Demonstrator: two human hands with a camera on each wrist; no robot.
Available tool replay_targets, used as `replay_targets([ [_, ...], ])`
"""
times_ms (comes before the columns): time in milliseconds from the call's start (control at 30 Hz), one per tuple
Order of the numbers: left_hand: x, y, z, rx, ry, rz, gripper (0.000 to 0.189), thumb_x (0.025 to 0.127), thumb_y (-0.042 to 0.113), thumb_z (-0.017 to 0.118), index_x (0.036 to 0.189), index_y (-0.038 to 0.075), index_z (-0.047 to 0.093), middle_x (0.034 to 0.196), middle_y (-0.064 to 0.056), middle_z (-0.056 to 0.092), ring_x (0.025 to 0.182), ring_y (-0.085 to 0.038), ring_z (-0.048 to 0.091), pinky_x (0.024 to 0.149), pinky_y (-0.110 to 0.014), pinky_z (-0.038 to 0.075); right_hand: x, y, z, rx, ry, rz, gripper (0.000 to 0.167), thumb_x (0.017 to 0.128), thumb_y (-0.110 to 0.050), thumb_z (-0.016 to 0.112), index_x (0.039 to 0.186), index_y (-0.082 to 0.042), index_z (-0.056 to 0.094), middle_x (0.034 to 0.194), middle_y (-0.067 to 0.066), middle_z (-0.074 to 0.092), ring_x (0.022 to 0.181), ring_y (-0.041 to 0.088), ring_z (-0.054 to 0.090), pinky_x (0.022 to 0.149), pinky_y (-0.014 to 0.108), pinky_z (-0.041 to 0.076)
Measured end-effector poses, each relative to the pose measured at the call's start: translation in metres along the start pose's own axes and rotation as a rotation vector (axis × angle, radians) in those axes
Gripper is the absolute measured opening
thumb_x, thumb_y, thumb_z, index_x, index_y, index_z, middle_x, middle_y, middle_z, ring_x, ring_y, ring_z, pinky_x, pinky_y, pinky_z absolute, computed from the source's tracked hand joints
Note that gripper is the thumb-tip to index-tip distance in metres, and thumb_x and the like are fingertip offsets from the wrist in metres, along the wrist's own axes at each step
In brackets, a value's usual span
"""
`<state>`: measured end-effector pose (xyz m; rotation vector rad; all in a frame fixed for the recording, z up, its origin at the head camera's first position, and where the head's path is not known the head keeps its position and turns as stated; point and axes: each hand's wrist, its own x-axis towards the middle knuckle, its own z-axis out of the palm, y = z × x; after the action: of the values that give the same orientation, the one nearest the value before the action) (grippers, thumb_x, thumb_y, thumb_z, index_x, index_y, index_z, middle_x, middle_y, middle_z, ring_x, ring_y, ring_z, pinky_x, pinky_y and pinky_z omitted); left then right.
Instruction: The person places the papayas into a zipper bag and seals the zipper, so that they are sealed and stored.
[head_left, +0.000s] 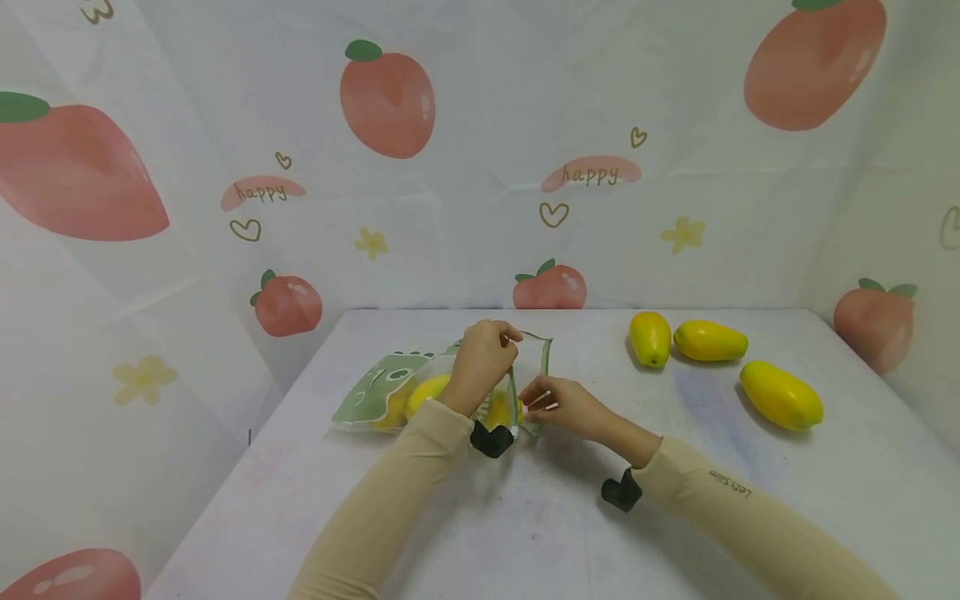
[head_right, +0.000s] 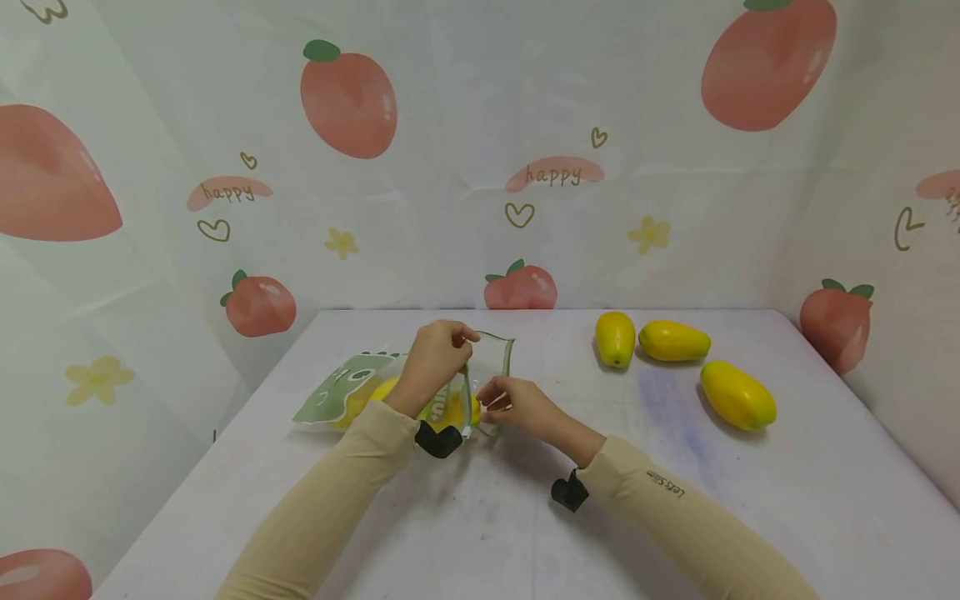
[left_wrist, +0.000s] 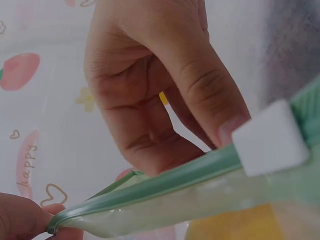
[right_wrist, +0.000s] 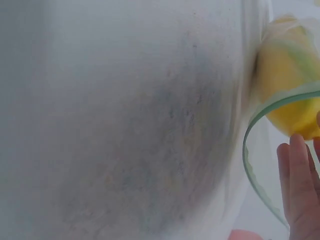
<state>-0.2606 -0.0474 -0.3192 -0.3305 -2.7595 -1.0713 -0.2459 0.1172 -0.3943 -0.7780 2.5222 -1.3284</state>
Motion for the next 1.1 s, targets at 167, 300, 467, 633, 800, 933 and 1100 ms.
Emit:
replay_targets([
  [167,-0.001,0.000,0.000,-0.008,-0.004,-0.011,0.025,0.087,0.000,0.054,0.099,0.007,0.074,0.064,-0.004,0.059,0.046,-0.011,0.058,0.044,-0.021,0.040,-0.001,0.002,0.000,-0.005,-0.021,0.009,0.022,0.087,-0.006,0.069,0.106,0.003,0.062,0.110,0.016,0.066,0.102,0.030,0.067,0.084,0.034,0.056],
  [300,-0.002,0.000,-0.001,-0.012,-0.003,-0.016,0.024,0.087,0.001,0.054,0.099,0.008,0.074,0.064,-0.004,0.059,0.047,-0.012,0.058,0.045,-0.021,0.040,-0.002,0.004,0.000,-0.009,-0.030,0.008,0.022,0.087,-0.003,0.068,0.107,0.004,0.062,0.110,0.018,0.066,0.101,0.031,0.067,0.083,0.034,0.057],
  [467,-0.003,0.000,-0.003,-0.009,0.003,-0.017,0.025,0.087,0.001,0.054,0.099,0.008,0.074,0.066,-0.003,0.060,0.047,-0.011,0.058,0.044,-0.021,0.040,-0.004,0.005,-0.001,-0.014,-0.027,0.018,0.029,0.087,-0.003,0.068,0.113,0.003,0.059,0.107,0.018,0.066,0.097,0.027,0.067,0.085,0.036,0.056],
  [633,-0.003,0.001,-0.003,0.000,0.002,-0.021,0.024,0.087,0.002,0.055,0.099,0.008,0.074,0.070,-0.004,0.061,0.047,-0.011,0.057,0.045,-0.020,0.040,-0.008,0.007,-0.006,-0.032,-0.006,0.029,0.035,0.087,-0.007,0.069,0.118,0.001,0.057,0.107,0.014,0.065,0.097,0.025,0.067,0.088,0.038,0.055],
  [800,-0.003,0.001,-0.003,0.004,0.003,-0.024,0.023,0.087,0.002,0.055,0.099,0.008,0.074,0.073,-0.004,0.061,0.048,-0.011,0.056,0.047,-0.021,0.042,-0.014,0.015,-0.016,-0.035,0.016,0.006,0.036,0.087,-0.008,0.069,0.120,0.002,0.056,0.112,0.016,0.065,0.099,0.027,0.066,0.089,0.039,0.054],
  [933,-0.003,0.000,-0.003,-0.012,-0.002,-0.037,0.023,0.087,0.002,0.055,0.098,0.008,0.074,0.071,-0.005,0.060,0.049,-0.012,0.057,0.048,-0.022,0.044,-0.022,0.018,-0.025,-0.032,0.033,0.018,0.036,0.088,-0.008,0.067,0.121,0.003,0.055,0.113,0.018,0.063,0.101,0.029,0.066,0.090,0.042,0.054],
  [1100,-0.003,-0.001,-0.004,-0.028,-0.005,-0.050,0.023,0.088,0.001,0.054,0.098,0.008,0.074,0.072,-0.005,0.059,0.051,-0.013,0.058,0.049,-0.022,0.044,-0.032,0.020,-0.038,-0.002,0.063,0.039,0.039,0.090,-0.011,0.066,0.123,0.004,0.054,0.115,0.022,0.062,0.105,0.033,0.064,0.091,0.043,0.053],
])
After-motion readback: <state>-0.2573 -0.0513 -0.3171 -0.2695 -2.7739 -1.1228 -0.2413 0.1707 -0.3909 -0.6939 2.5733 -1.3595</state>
